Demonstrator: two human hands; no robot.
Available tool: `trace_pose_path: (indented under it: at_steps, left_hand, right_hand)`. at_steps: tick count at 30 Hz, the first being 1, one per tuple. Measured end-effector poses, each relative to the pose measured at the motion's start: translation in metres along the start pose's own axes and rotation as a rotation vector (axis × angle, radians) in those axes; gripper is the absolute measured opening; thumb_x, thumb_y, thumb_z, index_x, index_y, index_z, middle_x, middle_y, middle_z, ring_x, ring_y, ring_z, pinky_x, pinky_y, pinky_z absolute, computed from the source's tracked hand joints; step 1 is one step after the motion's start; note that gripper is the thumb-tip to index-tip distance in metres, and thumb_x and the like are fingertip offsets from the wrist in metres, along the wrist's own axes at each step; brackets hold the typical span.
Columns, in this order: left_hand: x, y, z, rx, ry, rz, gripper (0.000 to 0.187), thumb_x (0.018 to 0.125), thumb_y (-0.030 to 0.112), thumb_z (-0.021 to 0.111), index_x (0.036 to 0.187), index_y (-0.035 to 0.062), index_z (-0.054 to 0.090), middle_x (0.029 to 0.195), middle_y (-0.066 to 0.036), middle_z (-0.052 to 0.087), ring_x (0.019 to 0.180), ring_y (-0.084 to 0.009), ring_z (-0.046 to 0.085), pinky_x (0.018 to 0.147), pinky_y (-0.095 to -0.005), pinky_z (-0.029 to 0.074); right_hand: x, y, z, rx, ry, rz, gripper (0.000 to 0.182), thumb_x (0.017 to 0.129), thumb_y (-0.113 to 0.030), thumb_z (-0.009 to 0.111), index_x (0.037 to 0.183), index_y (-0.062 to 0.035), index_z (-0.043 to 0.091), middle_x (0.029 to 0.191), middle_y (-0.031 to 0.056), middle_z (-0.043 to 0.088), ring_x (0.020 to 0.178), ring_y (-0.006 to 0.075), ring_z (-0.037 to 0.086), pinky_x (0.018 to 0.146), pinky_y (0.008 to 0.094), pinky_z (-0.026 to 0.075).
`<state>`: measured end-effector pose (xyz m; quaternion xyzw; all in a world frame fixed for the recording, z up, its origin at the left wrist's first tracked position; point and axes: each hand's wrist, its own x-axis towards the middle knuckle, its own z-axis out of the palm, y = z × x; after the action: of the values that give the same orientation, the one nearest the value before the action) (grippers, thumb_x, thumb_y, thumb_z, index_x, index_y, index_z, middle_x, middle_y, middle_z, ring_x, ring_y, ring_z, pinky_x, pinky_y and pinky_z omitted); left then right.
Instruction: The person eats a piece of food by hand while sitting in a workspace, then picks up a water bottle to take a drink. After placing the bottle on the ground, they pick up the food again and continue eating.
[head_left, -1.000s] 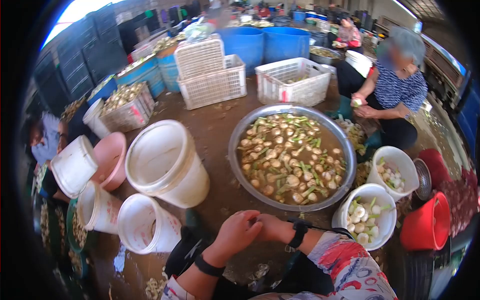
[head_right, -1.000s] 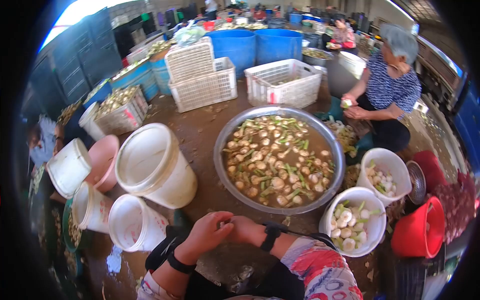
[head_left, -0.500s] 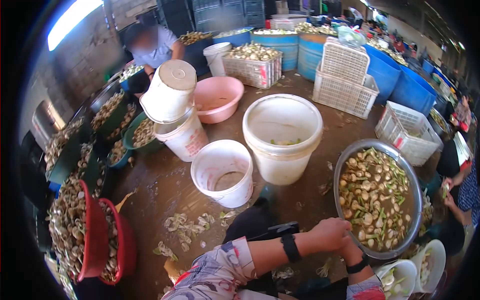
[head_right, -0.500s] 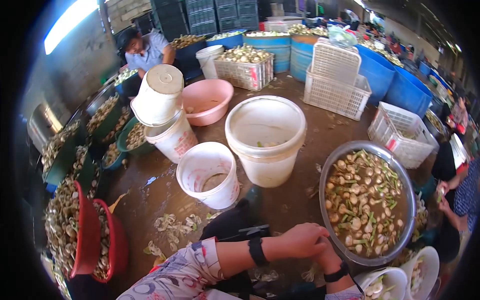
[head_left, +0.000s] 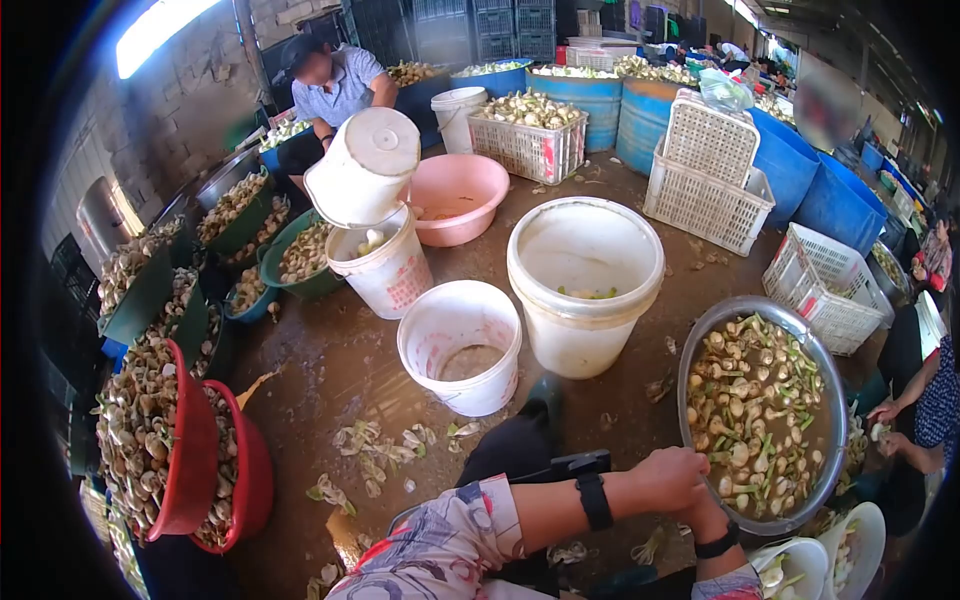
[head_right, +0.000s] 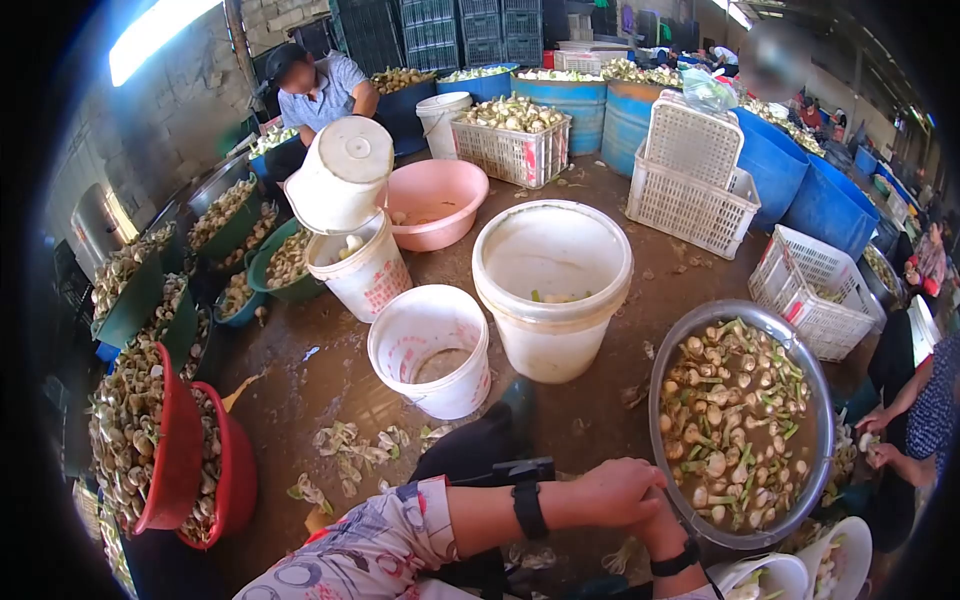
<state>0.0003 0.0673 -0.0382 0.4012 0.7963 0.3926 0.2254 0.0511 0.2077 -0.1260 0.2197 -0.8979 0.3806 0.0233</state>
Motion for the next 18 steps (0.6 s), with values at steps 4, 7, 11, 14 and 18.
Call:
trace_pose_path:
  at_steps: [4, 7, 11, 14, 18]
  left_hand:
    - [0.002, 0.000, -0.002, 0.016, 0.016, 0.005, 0.030, 0.071, 0.019, 0.051, 0.095, 0.0024, 0.058, 0.090, -0.018, 0.059, 0.090, -0.0332, 0.055, 0.079, -0.0398, 0.044]
    - [0.002, -0.005, 0.001, 0.054, 0.062, 0.042, 0.029, 0.072, 0.020, 0.051, 0.094, 0.0032, 0.058, 0.091, -0.018, 0.059, 0.090, -0.0330, 0.055, 0.079, -0.0396, 0.044]
    - [0.001, -0.005, -0.004, 0.048, 0.068, 0.102, 0.032, 0.074, 0.022, 0.053, 0.098, 0.0025, 0.059, 0.091, -0.018, 0.060, 0.089, -0.0330, 0.056, 0.079, -0.0382, 0.045]
    - [0.001, 0.004, -0.009, 0.097, 0.034, 0.104, 0.033, 0.074, 0.022, 0.054, 0.099, 0.0025, 0.058, 0.092, -0.018, 0.059, 0.089, -0.0325, 0.056, 0.079, -0.0373, 0.044]
    - [-0.001, 0.008, -0.013, 0.084, -0.033, 0.049, 0.033, 0.075, 0.023, 0.055, 0.100, 0.0020, 0.057, 0.092, -0.017, 0.059, 0.089, -0.0303, 0.056, 0.078, -0.0351, 0.044]
  right_hand:
    - [-0.003, 0.005, 0.001, 0.054, -0.005, 0.063, 0.037, 0.069, -0.015, 0.062, 0.102, -0.0041, 0.052, 0.105, 0.0162, 0.052, 0.102, 0.0296, 0.048, 0.085, 0.0384, 0.040]
    - [0.010, -0.009, -0.002, 0.093, 0.008, 0.037, 0.036, 0.070, -0.015, 0.061, 0.103, -0.0054, 0.053, 0.108, 0.0162, 0.052, 0.104, 0.0294, 0.048, 0.086, 0.0384, 0.040]
    - [-0.010, 0.035, 0.030, 0.122, 0.031, 0.039, 0.022, 0.071, -0.015, 0.057, 0.092, -0.0088, 0.060, 0.099, 0.0134, 0.058, 0.101, 0.0281, 0.052, 0.085, 0.0380, 0.041]
    - [-0.005, 0.035, 0.040, 0.069, -0.044, 0.170, 0.010, 0.071, -0.009, 0.054, 0.080, -0.0088, 0.059, 0.091, 0.0100, 0.061, 0.087, 0.0234, 0.057, 0.074, 0.0330, 0.045]
    - [-0.006, 0.007, 0.021, -0.058, -0.036, 0.149, 0.015, 0.080, -0.009, 0.043, 0.090, -0.0099, 0.054, 0.085, 0.0050, 0.056, 0.085, 0.0139, 0.053, 0.070, 0.0270, 0.042]
